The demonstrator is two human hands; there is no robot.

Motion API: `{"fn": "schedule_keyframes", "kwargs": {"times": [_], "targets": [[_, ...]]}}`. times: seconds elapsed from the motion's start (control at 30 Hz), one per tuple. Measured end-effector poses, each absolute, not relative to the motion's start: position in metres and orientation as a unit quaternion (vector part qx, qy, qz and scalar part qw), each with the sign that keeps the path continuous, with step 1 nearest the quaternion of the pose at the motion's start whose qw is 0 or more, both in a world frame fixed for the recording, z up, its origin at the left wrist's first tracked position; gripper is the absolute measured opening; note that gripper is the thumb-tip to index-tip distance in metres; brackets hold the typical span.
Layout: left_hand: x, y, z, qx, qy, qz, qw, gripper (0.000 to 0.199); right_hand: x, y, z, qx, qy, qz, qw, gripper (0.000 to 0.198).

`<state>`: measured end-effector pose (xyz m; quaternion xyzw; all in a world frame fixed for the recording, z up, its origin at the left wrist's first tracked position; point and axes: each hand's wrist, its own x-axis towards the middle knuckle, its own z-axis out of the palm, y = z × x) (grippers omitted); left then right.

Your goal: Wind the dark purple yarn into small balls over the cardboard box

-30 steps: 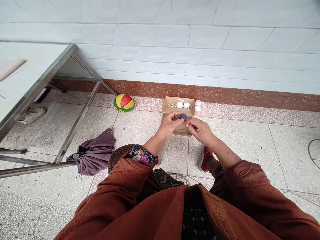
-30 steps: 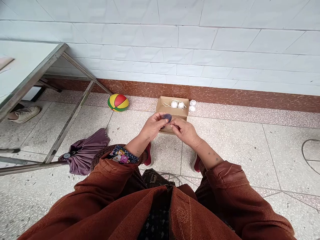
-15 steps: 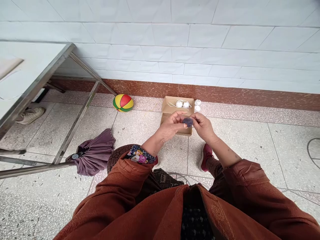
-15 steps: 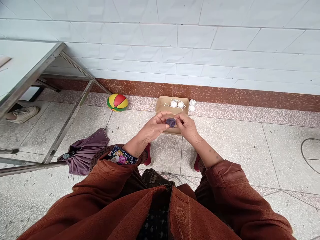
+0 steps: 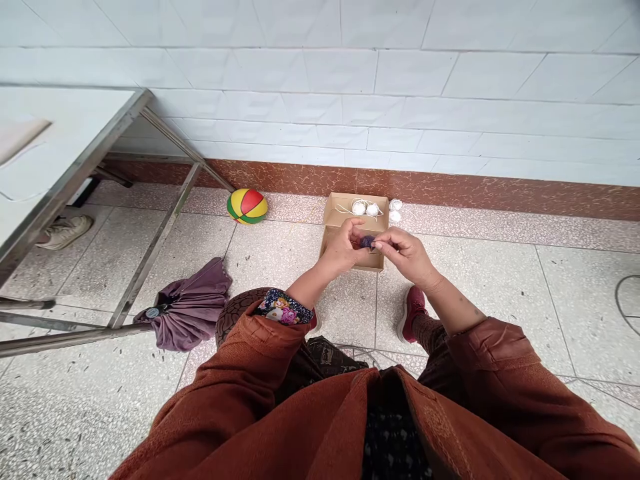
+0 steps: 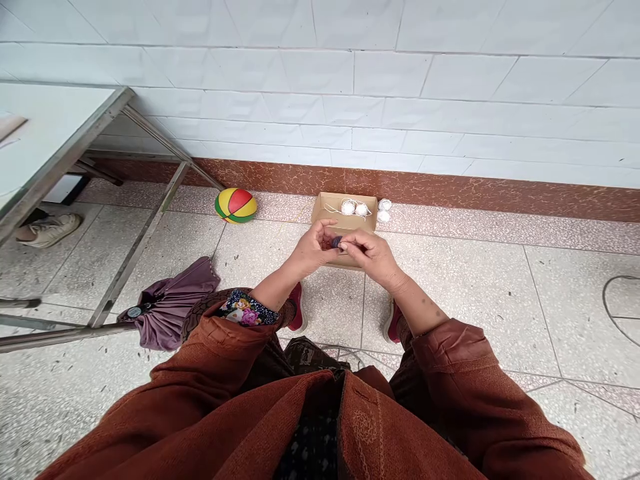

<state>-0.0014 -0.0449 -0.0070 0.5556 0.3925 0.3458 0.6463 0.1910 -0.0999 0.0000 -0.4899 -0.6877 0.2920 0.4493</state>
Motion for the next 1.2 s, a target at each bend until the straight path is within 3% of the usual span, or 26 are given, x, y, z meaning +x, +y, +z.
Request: {"fn": "schedule_keyframes", "kwargs": {"times": [0.2, 0.43, 0.63, 0.87, 1.07, 1.2], "targets": [[-0.004, -0.050, 0.001, 0.534, 0.281, 0.354, 0.715, 0.069, 0.195, -0.088, -0.021, -0.542, -0.653, 0.282, 0.447, 0.023], [-0.006, -0.037, -0.007, 0.493, 0.410, 0.408, 0.650, 0.054, 0.180, -0.105, -0.025, -0.484, -0.756, 0.236, 0.373, 0.023], [-0.001, -0.043, -0.011, 0.598, 0.407, 0.359, 0.590, 0.066, 0.191, -0.100, -0.003, -0.499, -0.717, 0.215, 0.437, 0.031], [-0.002, -0.055, 0.007, 0.576, 0.251, 0.346, 0.697, 0.068, 0.195, -0.091, -0.012, -0.568, -0.636, 0.235, 0.467, 0.035], [-0.006, -0.043, -0.001, 0.491, 0.363, 0.417, 0.673, 0.056, 0.183, -0.102, -0.019, -0.518, -0.703, 0.272, 0.405, 0.029], [-0.004, -0.041, -0.008, 0.532, 0.418, 0.385, 0.628, 0.063, 0.183, -0.105, -0.008, -0.483, -0.712, 0.285, 0.422, 0.027]]}}
